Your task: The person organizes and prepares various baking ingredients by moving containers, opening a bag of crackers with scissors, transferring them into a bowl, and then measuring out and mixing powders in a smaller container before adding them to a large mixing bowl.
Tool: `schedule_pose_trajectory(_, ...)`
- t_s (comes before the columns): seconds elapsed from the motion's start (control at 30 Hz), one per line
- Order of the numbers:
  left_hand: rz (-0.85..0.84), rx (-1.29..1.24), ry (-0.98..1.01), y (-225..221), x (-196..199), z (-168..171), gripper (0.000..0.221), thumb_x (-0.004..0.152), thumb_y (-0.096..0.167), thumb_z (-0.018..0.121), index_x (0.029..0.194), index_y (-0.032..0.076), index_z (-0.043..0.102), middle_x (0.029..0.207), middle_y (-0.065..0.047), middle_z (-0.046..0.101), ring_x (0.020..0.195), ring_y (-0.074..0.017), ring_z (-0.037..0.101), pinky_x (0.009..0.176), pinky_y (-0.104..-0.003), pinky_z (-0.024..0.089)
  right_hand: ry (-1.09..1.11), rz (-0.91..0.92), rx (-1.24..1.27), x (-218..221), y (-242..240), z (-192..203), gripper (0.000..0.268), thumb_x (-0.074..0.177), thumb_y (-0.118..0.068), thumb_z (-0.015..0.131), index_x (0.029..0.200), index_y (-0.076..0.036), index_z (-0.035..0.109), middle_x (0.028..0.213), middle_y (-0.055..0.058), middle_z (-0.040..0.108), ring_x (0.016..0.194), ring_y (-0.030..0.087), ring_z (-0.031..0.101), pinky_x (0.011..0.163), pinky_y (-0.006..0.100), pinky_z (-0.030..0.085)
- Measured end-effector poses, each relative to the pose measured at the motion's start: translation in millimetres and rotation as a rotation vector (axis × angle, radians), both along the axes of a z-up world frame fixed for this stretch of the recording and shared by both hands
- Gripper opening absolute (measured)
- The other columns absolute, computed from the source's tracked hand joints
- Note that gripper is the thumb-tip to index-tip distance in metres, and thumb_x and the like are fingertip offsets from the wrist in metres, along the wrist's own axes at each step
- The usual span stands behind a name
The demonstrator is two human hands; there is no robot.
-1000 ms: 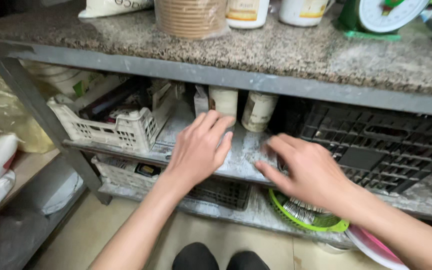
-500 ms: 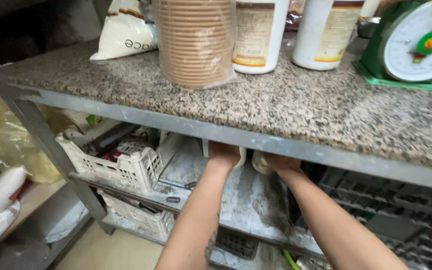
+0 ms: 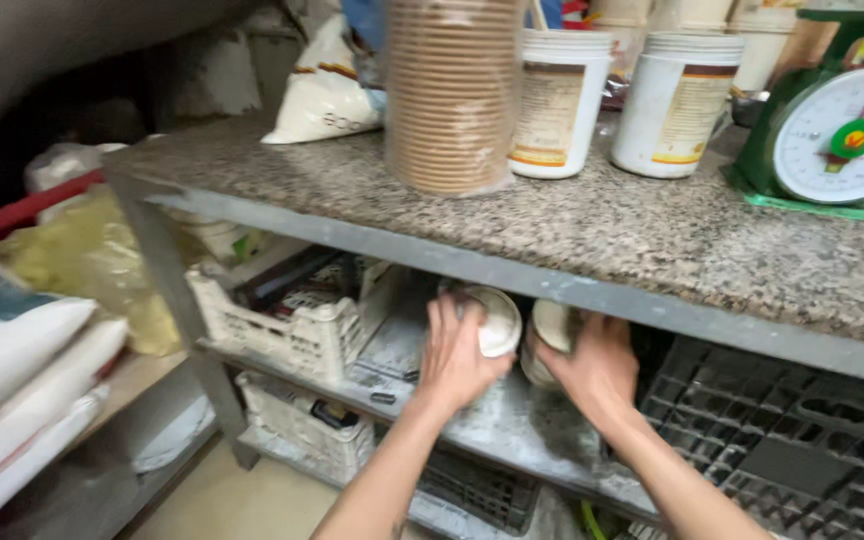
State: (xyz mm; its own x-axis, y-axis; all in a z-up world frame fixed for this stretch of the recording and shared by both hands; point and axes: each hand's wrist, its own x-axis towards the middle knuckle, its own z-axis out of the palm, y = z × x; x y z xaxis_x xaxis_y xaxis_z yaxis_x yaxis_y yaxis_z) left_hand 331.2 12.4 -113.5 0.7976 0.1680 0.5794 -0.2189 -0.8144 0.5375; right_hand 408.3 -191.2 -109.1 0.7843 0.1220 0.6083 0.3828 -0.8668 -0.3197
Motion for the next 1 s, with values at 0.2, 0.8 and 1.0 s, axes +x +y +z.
schedule_pose_trajectory(0.2, -0.108, 0.073, -0.022, -7.1, -155.0, 69.0, 0.064, 0.075, 0.051, 0.093, 0.115, 0.016, 0.057, 0.144, -0.016, 0.055, 0.132, -0.0371, 0.049, 0.099, -0.054, 0.054, 0.341, 0.070, -0.031, -144.6, -48.2, 66.9, 0.101, 0.067, -0.071, 0.092, 0.150, -0.027, 0.055, 0.156, 0.004, 0.068, 0.129, 0.039, 0.076, 0.103, 0.056, 0.061)
schedule_pose_trajectory(0.8, 0.052, 0.195, -0.421, -18.4, -33.7, 367.6, 0.066, 0.075, 0.069, 0.090, 0.116, 0.022, 0.068, 0.125, -0.016, 0.074, 0.124, -0.0391, 0.063, 0.113, -0.051, 0.038, -0.185, 0.026, 0.104, -34.6, -110.8, 380.6, 0.092, 0.080, -0.083, 0.083, 0.142, -0.017, 0.064, 0.142, 0.013, 0.074, 0.125, 0.036, 0.070, 0.100, 0.051, 0.050)
schedule_pose_trajectory(1.0, 0.207, 0.256, -0.273, -10.8, 40.6, 337.5, 0.071, 0.085, 0.074, 0.089, 0.131, 0.020, 0.084, 0.124, -0.021, 0.083, 0.115, -0.0503, 0.075, 0.091, -0.062, 0.056, -0.173, -0.009, 0.210, 25.5, -50.9, 345.4, 0.122, 0.062, -0.097, 0.068, 0.157, -0.021, 0.063, 0.140, 0.015, 0.079, 0.131, 0.039, 0.074, 0.100, 0.054, 0.060)
